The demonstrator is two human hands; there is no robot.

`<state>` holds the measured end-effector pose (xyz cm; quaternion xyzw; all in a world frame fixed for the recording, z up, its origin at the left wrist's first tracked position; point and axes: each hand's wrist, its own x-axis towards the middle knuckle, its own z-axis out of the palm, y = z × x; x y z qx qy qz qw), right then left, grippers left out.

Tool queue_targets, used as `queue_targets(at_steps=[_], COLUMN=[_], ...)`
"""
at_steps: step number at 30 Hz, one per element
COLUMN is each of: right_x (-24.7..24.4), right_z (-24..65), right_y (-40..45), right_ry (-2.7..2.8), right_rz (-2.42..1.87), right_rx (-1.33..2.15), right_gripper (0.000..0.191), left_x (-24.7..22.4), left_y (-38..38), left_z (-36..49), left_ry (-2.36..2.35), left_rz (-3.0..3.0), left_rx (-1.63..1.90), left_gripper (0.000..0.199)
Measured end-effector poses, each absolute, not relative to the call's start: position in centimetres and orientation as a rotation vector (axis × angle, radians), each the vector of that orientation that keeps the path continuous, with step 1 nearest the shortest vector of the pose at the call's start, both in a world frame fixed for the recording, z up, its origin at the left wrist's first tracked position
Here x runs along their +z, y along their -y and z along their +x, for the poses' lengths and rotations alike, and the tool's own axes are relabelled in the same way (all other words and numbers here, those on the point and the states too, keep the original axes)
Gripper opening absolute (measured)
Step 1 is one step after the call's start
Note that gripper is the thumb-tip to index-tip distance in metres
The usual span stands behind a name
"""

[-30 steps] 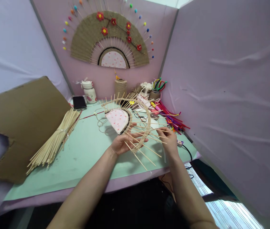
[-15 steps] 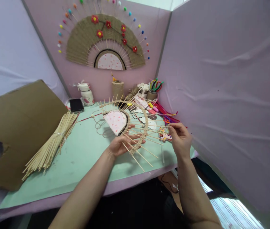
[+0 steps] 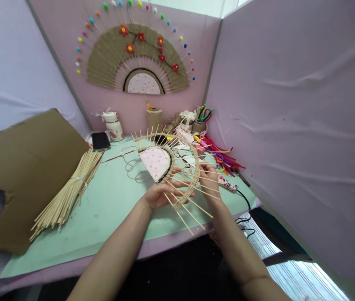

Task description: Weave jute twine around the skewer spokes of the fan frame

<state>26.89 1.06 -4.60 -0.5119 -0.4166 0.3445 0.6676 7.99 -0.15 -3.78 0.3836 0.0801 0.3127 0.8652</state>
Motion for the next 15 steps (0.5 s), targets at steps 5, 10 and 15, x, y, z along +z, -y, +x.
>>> queue_targets(at_steps=[5, 10, 15], right_x=[-4.1, -2.4, -1.1], right_z=[25.8, 25.2, 24.2], right_y=[-1.9, -1.9, -1.8], right_ry=[0.73, 0.576, 0.54], right_rz=[-0.983, -0.66, -0.458], right_rx=[1.053, 1.393, 1.479], right_gripper=[0.022, 0.016, 0.012], left_x=[-3.9, -3.9, -4.5], left_y=[0.0, 0.1, 0.1], left_z=[8.1, 8.2, 8.7], left_ry=[-0.174, -0.15, -0.157], left_rz=[0.808, 0.767, 0.672], left_rx=[0.675, 0.663, 0.691], left_gripper=[0.072, 0.072, 0.073])
